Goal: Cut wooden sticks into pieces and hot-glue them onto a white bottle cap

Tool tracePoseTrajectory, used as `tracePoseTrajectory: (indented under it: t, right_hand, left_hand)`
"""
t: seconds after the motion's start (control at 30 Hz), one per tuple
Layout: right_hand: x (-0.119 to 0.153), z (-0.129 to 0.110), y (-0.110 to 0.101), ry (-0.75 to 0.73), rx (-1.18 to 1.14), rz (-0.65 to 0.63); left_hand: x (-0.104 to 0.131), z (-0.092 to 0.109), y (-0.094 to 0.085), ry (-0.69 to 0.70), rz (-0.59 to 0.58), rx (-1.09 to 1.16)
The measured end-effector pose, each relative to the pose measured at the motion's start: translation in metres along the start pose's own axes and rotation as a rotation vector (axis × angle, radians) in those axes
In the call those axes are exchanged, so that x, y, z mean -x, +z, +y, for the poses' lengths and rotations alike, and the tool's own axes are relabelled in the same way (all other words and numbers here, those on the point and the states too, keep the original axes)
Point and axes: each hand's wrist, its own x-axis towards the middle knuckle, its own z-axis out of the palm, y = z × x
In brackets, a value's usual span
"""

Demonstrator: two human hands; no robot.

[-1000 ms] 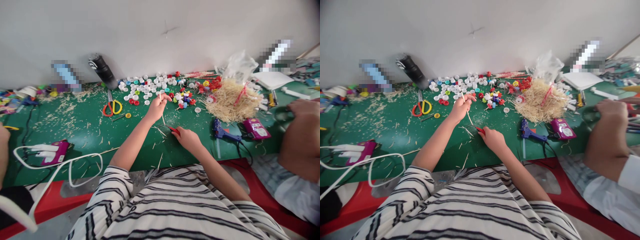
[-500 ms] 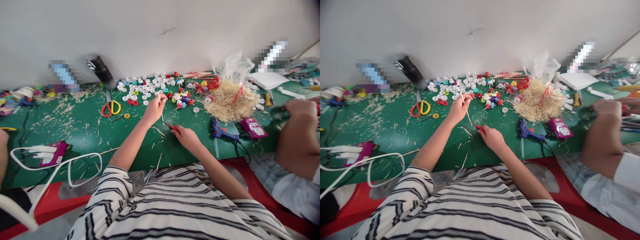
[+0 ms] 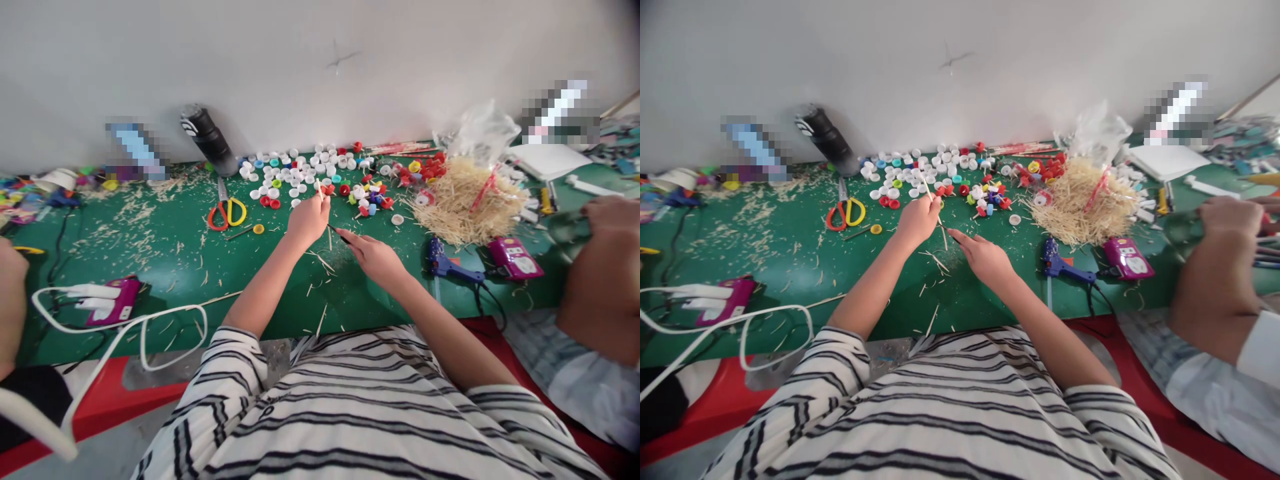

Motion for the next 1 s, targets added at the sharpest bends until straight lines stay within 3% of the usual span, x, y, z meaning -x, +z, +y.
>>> tracePoseTrajectory:
  t: [0.23, 0.63, 1.0]
  right_hand:
    - [0.003, 0.000, 0.015, -0.021, -0.113, 0.004]
    - [0.016, -0.002, 0.017, -0.005, -0.222, 0.053]
    - [0.019, 0.001, 0.018, -0.008, -0.288, 0.016]
  left_hand:
    - [-0.004, -0.006, -0.001, -0.017, -0.009, 0.014]
    - [0.000, 0.003, -0.007, -0.011, -0.060, 0.143]
    - [0.001, 0.000, -0.007, -0.017, -0.046, 0.192]
